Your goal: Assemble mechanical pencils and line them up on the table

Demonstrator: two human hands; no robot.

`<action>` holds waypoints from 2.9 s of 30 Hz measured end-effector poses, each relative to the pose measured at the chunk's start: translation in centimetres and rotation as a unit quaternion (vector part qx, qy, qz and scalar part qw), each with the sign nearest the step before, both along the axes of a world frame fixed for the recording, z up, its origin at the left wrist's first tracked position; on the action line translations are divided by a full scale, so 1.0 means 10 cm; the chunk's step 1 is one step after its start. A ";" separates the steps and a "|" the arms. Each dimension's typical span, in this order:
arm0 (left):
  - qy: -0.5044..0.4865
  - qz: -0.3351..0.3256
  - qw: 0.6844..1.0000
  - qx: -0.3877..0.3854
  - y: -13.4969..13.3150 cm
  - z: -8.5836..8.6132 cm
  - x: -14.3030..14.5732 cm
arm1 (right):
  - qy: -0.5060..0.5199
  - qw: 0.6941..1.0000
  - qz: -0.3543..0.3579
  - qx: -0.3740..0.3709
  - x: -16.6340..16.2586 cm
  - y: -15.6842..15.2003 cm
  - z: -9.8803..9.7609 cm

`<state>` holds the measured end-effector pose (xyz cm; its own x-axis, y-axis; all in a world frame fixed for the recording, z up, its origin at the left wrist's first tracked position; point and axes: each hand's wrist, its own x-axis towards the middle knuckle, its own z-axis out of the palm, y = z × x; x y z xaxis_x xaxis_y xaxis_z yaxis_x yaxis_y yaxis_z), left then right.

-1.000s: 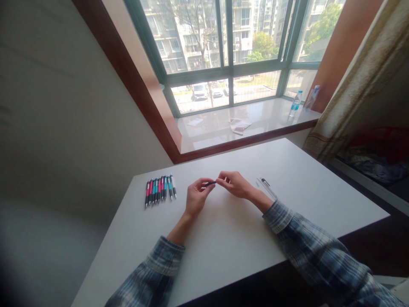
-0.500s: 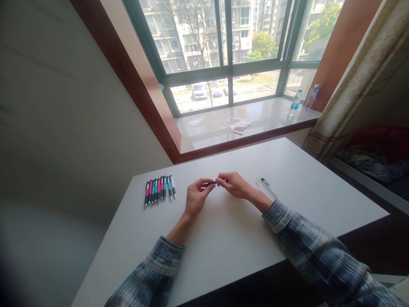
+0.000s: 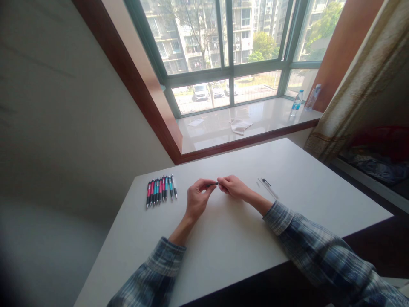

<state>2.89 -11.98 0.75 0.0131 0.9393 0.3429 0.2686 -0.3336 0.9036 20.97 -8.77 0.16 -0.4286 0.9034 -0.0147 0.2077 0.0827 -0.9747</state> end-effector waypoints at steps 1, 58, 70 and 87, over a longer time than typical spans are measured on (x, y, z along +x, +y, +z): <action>0.003 0.000 1.000 0.003 0.00 0.01 0.00 | 0.022 0.999 0.000 -0.029 0.00 0.00 0.00; 0.169 -0.150 0.973 0.050 -0.22 0.10 0.15 | 0.059 0.994 -0.090 -0.010 0.61 -0.48 0.06; 0.168 -0.183 0.966 0.064 -0.22 0.07 0.17 | 0.086 0.995 -0.021 -0.049 0.49 -0.56 0.09; 0.150 -0.120 0.981 -0.003 -0.18 0.04 0.13 | -0.482 0.810 -0.293 0.160 1.25 -0.57 0.10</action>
<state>4.20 -13.82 1.14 0.3330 0.8990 0.2846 0.4378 -0.4147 0.7977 33.42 -14.51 1.12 0.1465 0.9712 0.1880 0.9544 -0.0888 -0.2851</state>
